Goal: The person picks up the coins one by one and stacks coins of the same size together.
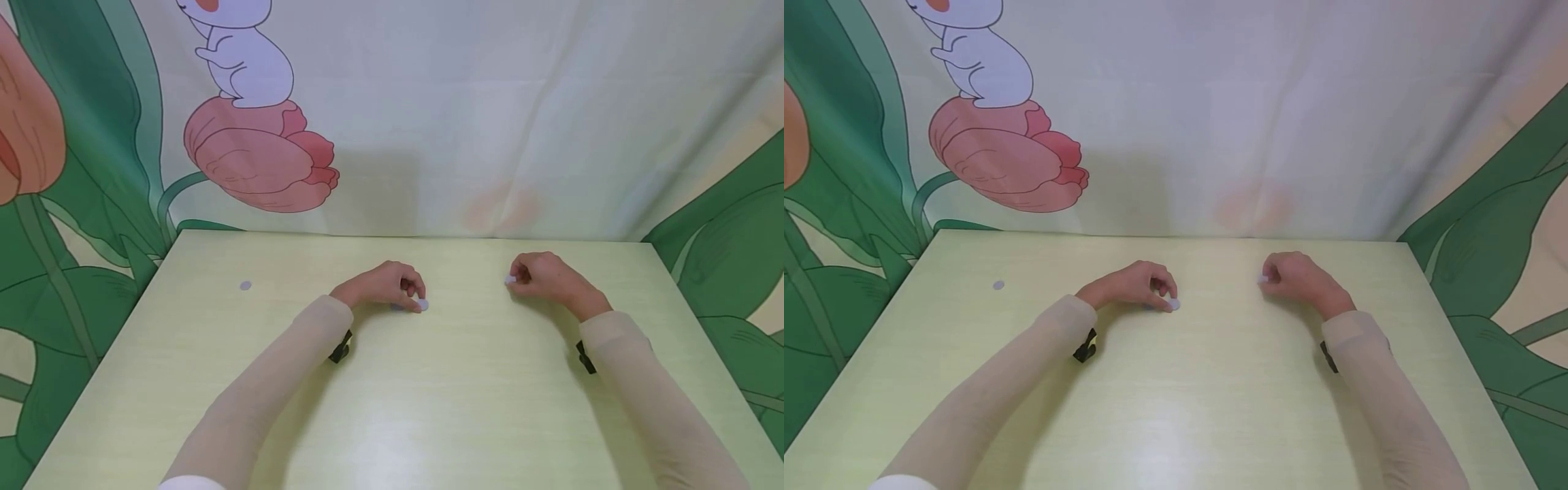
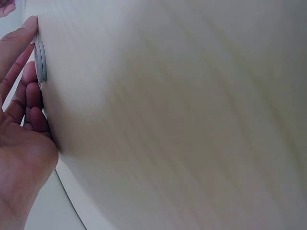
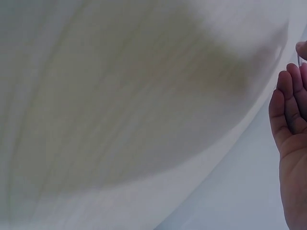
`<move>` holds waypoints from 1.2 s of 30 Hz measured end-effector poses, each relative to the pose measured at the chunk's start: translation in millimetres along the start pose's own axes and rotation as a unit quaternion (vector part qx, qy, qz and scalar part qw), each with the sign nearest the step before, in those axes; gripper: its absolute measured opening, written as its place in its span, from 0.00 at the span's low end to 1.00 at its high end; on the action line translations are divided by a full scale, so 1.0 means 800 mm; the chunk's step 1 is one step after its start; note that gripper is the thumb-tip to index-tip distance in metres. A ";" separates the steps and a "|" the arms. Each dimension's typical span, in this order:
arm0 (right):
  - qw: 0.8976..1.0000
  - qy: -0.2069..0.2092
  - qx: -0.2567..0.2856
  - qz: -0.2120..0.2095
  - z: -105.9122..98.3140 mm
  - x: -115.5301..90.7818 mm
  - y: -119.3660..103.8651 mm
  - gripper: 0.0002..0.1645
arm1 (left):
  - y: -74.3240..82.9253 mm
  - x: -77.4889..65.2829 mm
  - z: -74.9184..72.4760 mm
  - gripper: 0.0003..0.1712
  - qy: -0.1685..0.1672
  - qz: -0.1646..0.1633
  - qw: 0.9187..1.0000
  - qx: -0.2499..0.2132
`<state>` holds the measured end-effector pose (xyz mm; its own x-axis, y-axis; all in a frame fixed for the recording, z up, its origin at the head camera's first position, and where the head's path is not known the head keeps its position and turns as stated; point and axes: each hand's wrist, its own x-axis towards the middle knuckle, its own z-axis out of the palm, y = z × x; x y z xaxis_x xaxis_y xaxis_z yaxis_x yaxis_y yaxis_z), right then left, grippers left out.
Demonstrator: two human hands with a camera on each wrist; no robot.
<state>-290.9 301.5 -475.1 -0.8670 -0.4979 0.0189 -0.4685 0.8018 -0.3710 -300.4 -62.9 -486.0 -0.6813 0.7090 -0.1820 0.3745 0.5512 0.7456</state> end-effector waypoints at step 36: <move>0.999 -0.012 0.011 -0.049 0.005 0.015 -0.049 0.09 | -0.004 0.003 0.002 0.09 0.005 0.004 1.000 -0.004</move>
<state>-282.6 262.6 -464.1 -0.8134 -0.5808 0.0342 -0.5460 0.7418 -0.3893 -302.2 -62.4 -490.0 -0.6845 0.7088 -0.1706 0.3747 0.5427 0.7517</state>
